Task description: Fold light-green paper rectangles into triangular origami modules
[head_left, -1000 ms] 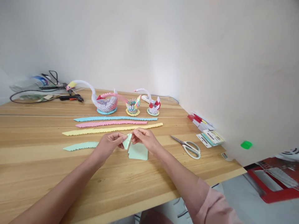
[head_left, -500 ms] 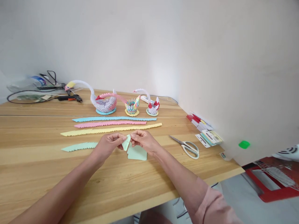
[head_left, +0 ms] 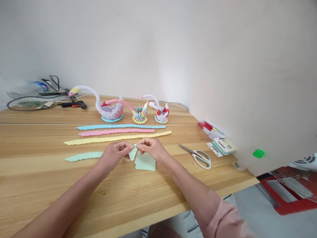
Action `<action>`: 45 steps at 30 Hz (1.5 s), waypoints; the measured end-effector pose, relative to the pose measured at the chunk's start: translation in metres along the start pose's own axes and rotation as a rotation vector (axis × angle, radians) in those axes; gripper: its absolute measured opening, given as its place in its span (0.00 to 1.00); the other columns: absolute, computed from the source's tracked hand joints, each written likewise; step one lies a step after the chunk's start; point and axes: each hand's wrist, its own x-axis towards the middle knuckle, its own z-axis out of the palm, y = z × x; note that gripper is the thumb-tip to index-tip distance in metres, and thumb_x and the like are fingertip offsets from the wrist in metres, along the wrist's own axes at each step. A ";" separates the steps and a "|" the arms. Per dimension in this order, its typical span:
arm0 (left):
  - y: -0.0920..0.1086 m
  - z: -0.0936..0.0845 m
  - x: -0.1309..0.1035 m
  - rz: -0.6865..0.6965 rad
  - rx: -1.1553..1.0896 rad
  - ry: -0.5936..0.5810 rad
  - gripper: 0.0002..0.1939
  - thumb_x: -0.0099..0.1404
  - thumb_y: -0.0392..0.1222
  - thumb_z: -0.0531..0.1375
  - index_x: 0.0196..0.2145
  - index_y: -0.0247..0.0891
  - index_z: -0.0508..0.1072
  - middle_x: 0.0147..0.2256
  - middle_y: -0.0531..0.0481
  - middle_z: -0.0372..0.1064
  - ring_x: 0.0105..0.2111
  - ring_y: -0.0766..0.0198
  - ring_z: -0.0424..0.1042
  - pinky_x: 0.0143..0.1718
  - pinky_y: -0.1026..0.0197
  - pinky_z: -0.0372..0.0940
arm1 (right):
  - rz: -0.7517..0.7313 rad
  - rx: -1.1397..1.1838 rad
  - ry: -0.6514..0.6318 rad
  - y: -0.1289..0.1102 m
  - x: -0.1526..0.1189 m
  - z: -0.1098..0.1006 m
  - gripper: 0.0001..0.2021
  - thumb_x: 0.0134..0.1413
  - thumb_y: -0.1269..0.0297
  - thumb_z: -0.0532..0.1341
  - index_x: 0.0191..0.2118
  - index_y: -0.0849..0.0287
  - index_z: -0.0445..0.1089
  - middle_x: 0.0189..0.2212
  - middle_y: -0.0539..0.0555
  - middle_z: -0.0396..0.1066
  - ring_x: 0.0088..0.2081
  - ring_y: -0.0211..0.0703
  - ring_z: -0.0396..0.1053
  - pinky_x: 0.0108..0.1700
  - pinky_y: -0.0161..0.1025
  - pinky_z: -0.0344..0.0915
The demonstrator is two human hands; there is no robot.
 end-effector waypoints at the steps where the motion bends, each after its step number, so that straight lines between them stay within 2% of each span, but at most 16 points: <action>1: -0.001 0.000 0.000 0.002 0.000 0.004 0.13 0.55 0.49 0.60 0.23 0.37 0.72 0.22 0.53 0.68 0.24 0.67 0.65 0.28 0.64 0.60 | -0.010 -0.029 0.010 0.000 0.000 0.001 0.10 0.45 0.59 0.62 0.27 0.62 0.68 0.21 0.46 0.65 0.23 0.31 0.61 0.29 0.32 0.59; 7: -0.002 0.002 0.001 0.009 -0.043 0.026 0.13 0.56 0.50 0.59 0.24 0.37 0.70 0.21 0.55 0.67 0.22 0.68 0.64 0.26 0.65 0.59 | -0.040 -0.124 0.094 0.005 0.000 0.006 0.06 0.46 0.63 0.59 0.27 0.61 0.65 0.23 0.47 0.64 0.25 0.32 0.62 0.29 0.32 0.60; 14: -0.005 -0.003 0.001 0.067 0.140 -0.014 0.13 0.57 0.50 0.58 0.25 0.37 0.69 0.21 0.54 0.66 0.22 0.67 0.62 0.25 0.65 0.56 | -0.039 -0.192 -0.054 0.003 -0.001 -0.002 0.07 0.47 0.62 0.60 0.30 0.62 0.69 0.22 0.48 0.65 0.24 0.32 0.61 0.29 0.31 0.57; 20: -0.004 -0.004 0.001 0.089 0.195 -0.026 0.13 0.59 0.50 0.56 0.27 0.37 0.69 0.21 0.55 0.65 0.22 0.67 0.61 0.24 0.65 0.54 | 0.005 -0.183 -0.091 -0.004 -0.003 -0.002 0.09 0.48 0.61 0.59 0.29 0.62 0.70 0.25 0.50 0.69 0.27 0.33 0.64 0.32 0.32 0.60; 25: -0.004 -0.004 0.000 0.114 0.237 0.006 0.12 0.59 0.49 0.56 0.35 0.39 0.70 0.20 0.57 0.64 0.22 0.67 0.60 0.24 0.65 0.53 | -0.010 -0.196 -0.138 -0.004 -0.004 -0.005 0.11 0.50 0.58 0.58 0.30 0.62 0.71 0.27 0.51 0.71 0.28 0.34 0.66 0.33 0.33 0.61; 28: -0.005 -0.003 0.000 0.146 0.271 -0.004 0.15 0.59 0.48 0.56 0.42 0.40 0.69 0.19 0.58 0.62 0.22 0.66 0.60 0.25 0.65 0.54 | -0.044 -0.179 -0.148 -0.002 -0.004 -0.005 0.12 0.50 0.56 0.58 0.30 0.62 0.70 0.25 0.51 0.70 0.27 0.34 0.65 0.32 0.33 0.61; 31: -0.005 -0.002 0.001 0.156 0.162 -0.036 0.20 0.59 0.48 0.56 0.48 0.39 0.67 0.21 0.56 0.64 0.23 0.66 0.62 0.27 0.64 0.56 | -0.052 -0.203 -0.087 0.000 -0.003 -0.001 0.11 0.50 0.58 0.58 0.26 0.61 0.68 0.22 0.49 0.67 0.25 0.34 0.64 0.29 0.32 0.60; 33: -0.006 -0.001 0.002 0.128 0.037 -0.013 0.24 0.58 0.49 0.58 0.51 0.39 0.65 0.23 0.55 0.65 0.24 0.65 0.63 0.27 0.64 0.57 | -0.045 -0.203 -0.007 0.001 -0.002 0.001 0.11 0.49 0.58 0.58 0.25 0.61 0.66 0.22 0.49 0.66 0.24 0.34 0.63 0.28 0.32 0.59; 35: -0.006 -0.001 0.003 0.054 -0.062 0.020 0.24 0.55 0.50 0.60 0.49 0.40 0.67 0.26 0.54 0.67 0.26 0.65 0.65 0.30 0.63 0.59 | -0.045 -0.159 0.065 0.002 -0.001 0.003 0.10 0.48 0.58 0.58 0.24 0.60 0.65 0.22 0.48 0.66 0.23 0.33 0.62 0.28 0.32 0.60; 38: -0.004 -0.004 0.002 -0.059 -0.070 0.018 0.15 0.53 0.51 0.62 0.34 0.38 0.74 0.26 0.52 0.70 0.27 0.65 0.67 0.33 0.62 0.61 | -0.034 -0.093 0.105 0.003 0.001 0.003 0.11 0.48 0.58 0.58 0.25 0.60 0.64 0.21 0.48 0.66 0.22 0.32 0.62 0.28 0.32 0.60; 41: -0.002 -0.006 0.000 -0.041 0.011 -0.024 0.15 0.55 0.52 0.59 0.23 0.38 0.72 0.22 0.52 0.68 0.25 0.65 0.65 0.31 0.62 0.60 | -0.011 -0.096 0.086 0.004 0.002 0.002 0.10 0.47 0.59 0.59 0.25 0.61 0.65 0.22 0.49 0.67 0.24 0.33 0.63 0.30 0.33 0.61; 45: -0.004 -0.006 -0.001 0.020 0.166 -0.080 0.16 0.56 0.52 0.57 0.21 0.38 0.70 0.18 0.55 0.62 0.20 0.68 0.60 0.23 0.65 0.54 | -0.038 -0.137 0.008 0.006 0.001 0.000 0.10 0.47 0.59 0.60 0.29 0.62 0.68 0.23 0.48 0.66 0.25 0.32 0.62 0.29 0.32 0.58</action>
